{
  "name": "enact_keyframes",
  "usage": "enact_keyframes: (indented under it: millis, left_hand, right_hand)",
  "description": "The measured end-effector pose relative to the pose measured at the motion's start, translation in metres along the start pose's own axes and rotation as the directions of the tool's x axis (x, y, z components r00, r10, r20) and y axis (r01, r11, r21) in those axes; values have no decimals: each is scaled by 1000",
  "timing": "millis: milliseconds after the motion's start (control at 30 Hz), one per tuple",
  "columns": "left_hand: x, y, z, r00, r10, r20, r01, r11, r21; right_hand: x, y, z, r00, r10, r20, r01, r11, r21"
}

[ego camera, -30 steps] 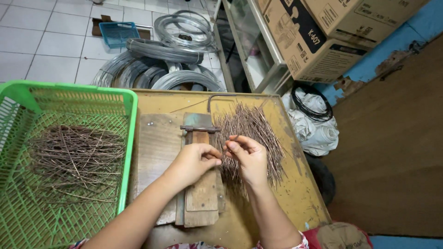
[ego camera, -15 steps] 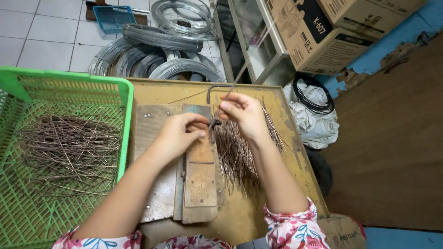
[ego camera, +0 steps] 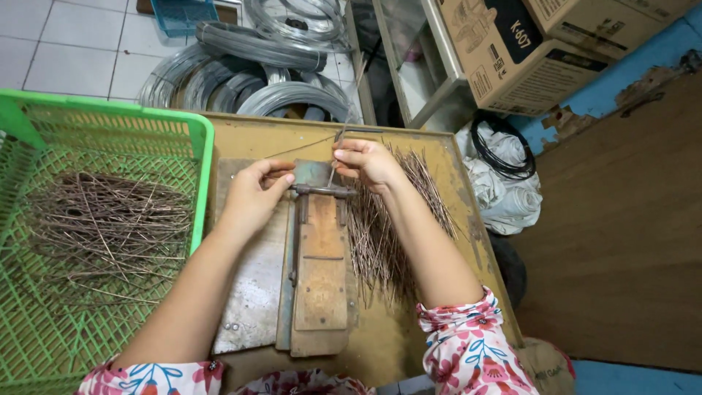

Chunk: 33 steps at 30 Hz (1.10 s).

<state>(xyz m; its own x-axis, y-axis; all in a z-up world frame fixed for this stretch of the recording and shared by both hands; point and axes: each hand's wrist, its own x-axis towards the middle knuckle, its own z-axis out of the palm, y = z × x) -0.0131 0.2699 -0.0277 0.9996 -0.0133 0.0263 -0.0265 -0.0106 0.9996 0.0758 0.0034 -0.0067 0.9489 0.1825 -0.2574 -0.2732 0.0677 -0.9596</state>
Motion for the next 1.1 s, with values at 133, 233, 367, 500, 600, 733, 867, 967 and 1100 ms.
enact_keyframes:
  millis: [133, 233, 367, 500, 600, 733, 867, 967, 1100]
  left_hand:
    - [2, -6, 1, 1000, -1, -9, 1, 1000, 9]
    - [10, -8, 0, 999, 8, -52, -3, 996, 88]
    - [47, -18, 8, 996, 72, -59, -45, 927, 373]
    - [104, -26, 28, 995, -53, 79, 14, 901, 433]
    - [94, 24, 47, 984, -143, 105, 132, 986, 101]
    - [106, 37, 67, 954, -241, 179, 265, 956, -126]
    - [129, 18, 75, 923, -293, 250, 346, 917, -201]
    - [123, 16, 72, 905, -325, 276, 390, 893, -226]
    - [139, -20, 78, 890, -315, 329, 401, 885, -239]
  right_hand:
    - [3, 10, 1, 998, 47, 29, -47, 999, -15]
    - [-6, 6, 7, 991, 114, 63, -113, 993, -20]
    - [-11, -4, 13, 984, 125, 124, -109, 986, -125]
    - [-13, -5, 17, 976, 103, 191, -48, 961, -273]
    - [-7, 7, 8, 979, 118, 168, -75, 967, -242]
    - [-6, 9, 7, 975, 150, 166, -114, 971, -211]
    - [-17, 1, 14, 976, 163, 145, -129, 967, -219]
    - [-11, 12, 7, 978, 159, 135, -131, 972, -197]
    - [-13, 20, 4, 985, 145, 96, -130, 980, -150]
